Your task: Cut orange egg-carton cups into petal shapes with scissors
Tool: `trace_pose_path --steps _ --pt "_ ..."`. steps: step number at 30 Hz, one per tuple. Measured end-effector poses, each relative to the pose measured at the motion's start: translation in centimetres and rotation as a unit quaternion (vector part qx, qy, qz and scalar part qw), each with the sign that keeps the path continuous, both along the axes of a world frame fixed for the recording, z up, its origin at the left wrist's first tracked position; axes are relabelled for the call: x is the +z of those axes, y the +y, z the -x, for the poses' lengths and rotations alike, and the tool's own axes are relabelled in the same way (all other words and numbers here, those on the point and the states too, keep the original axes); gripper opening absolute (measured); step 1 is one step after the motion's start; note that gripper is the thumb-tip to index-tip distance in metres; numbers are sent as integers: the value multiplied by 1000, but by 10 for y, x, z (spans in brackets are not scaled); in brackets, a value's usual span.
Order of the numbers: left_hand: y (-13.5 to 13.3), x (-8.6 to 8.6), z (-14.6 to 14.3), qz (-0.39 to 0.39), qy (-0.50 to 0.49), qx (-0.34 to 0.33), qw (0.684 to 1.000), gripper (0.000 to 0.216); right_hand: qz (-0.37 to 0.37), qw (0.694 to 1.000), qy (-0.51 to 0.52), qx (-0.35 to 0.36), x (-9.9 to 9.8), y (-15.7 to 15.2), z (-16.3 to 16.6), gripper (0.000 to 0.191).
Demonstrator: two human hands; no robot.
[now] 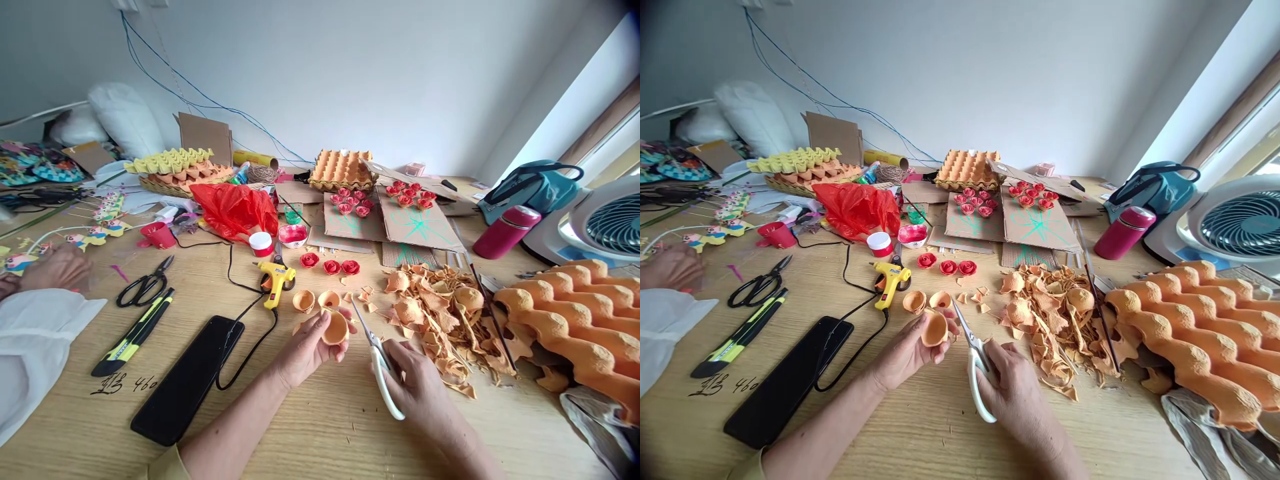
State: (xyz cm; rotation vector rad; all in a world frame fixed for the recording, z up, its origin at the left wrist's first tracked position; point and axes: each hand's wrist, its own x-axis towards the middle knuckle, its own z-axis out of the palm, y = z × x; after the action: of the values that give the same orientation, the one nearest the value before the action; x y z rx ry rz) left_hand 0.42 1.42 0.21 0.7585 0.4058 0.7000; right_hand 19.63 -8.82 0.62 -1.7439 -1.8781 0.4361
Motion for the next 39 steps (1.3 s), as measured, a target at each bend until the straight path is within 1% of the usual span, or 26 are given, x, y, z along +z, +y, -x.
trace_pose_path --steps 3,6,9,11,14,17,19,20,23,27,29,34,37,39 --pt "-6 4 0 -16 16 -41 999 46 -11 999 26 -33 -2 0 -4 35" --pt "-10 4 0 -68 48 -67 994 58 -9 997 55 -52 -2 1 -8 32" --pt "-12 -1 -2 -123 84 -81 986 53 -4 995 85 -53 -1 1 -10 32" --pt "-14 -4 -4 -144 97 -105 979 47 -2 993 105 -56 -1 0 -10 33" --pt "-18 -6 -6 -144 90 -178 969 40 6 987 148 -66 -2 -2 -10 31" --pt "-22 -5 -7 -128 95 -273 949 41 16 976 207 -66 -3 -3 -12 30" --pt "-23 -5 -7 -124 100 -307 938 45 20 969 236 -67 -4 -4 -14 30" --pt "-23 -5 -7 -118 98 -308 939 49 21 967 245 -67 -5 -4 -15 30" --pt "-22 -8 -7 -88 79 -281 952 56 22 963 260 -64 -7 -5 -18 28" --pt "-18 -12 -8 -66 42 -253 964 54 18 964 259 -59 -8 -6 -22 28" --pt "-17 -12 -8 -59 34 -227 971 54 19 966 253 -55 -7 -5 -23 28" --pt "-12 -5 -6 -39 -4 -106 994 54 11 975 220 -40 -3 -3 -21 25" --pt "-8 -3 -4 -13 -41 -37 998 48 10 980 198 -27 1 -2 -17 24" --pt "-5 -3 -3 -2 -54 -7 999 45 16 985 172 -18 4 -1 -15 25"
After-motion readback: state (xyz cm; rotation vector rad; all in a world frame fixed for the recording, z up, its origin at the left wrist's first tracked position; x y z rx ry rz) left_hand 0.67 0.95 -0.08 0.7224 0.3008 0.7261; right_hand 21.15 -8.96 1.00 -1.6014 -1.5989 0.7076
